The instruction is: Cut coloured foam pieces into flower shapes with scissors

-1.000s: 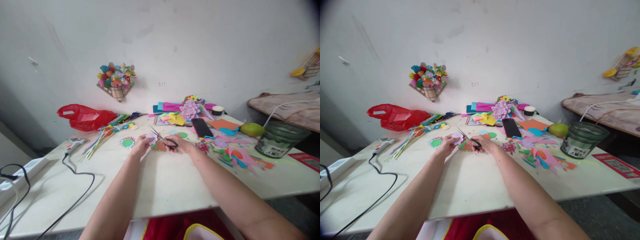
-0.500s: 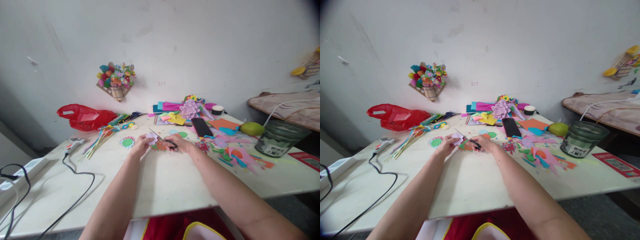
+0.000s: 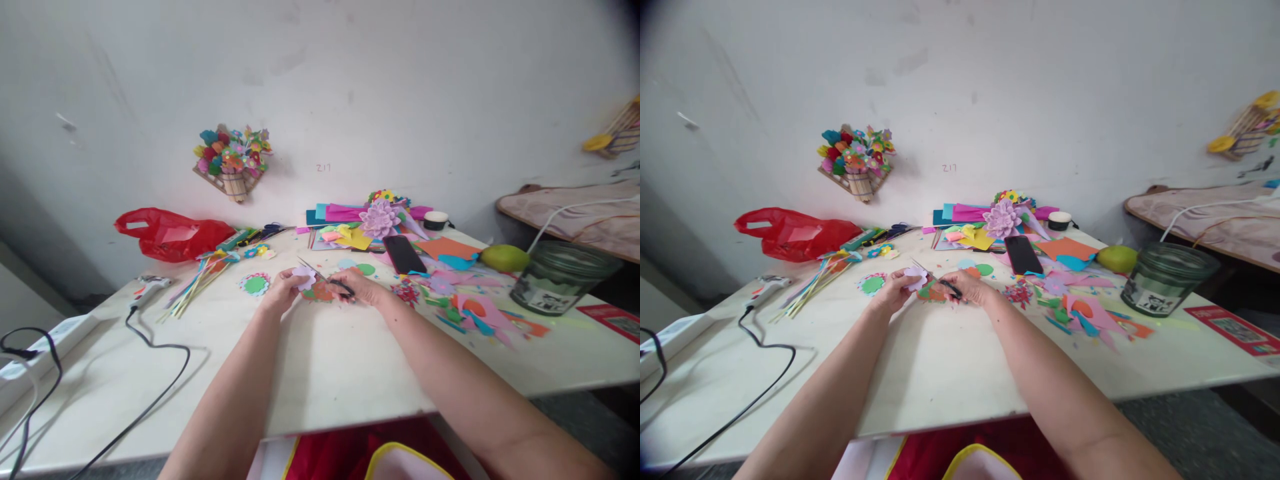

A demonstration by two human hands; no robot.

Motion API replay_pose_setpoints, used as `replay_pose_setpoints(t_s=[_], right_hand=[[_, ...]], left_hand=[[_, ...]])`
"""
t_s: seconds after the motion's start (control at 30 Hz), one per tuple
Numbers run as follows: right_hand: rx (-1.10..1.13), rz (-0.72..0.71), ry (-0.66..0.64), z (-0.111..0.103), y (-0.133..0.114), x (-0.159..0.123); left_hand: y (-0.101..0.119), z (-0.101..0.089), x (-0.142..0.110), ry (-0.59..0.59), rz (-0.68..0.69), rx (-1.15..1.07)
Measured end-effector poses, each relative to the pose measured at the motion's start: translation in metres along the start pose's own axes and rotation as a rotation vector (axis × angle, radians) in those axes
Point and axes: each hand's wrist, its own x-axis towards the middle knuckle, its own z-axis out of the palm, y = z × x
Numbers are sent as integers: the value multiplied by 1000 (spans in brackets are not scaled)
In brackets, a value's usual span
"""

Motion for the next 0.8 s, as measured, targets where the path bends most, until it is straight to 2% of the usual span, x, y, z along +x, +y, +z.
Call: replay_pose_setpoints(t_s=[0.27, 0.8], right_hand=[[30, 23, 18, -2, 3, 2], [-12, 51, 29, -1, 4, 3]], left_hand=[[2, 1, -1, 35, -10, -33], [3, -2, 0, 20, 6, -67]])
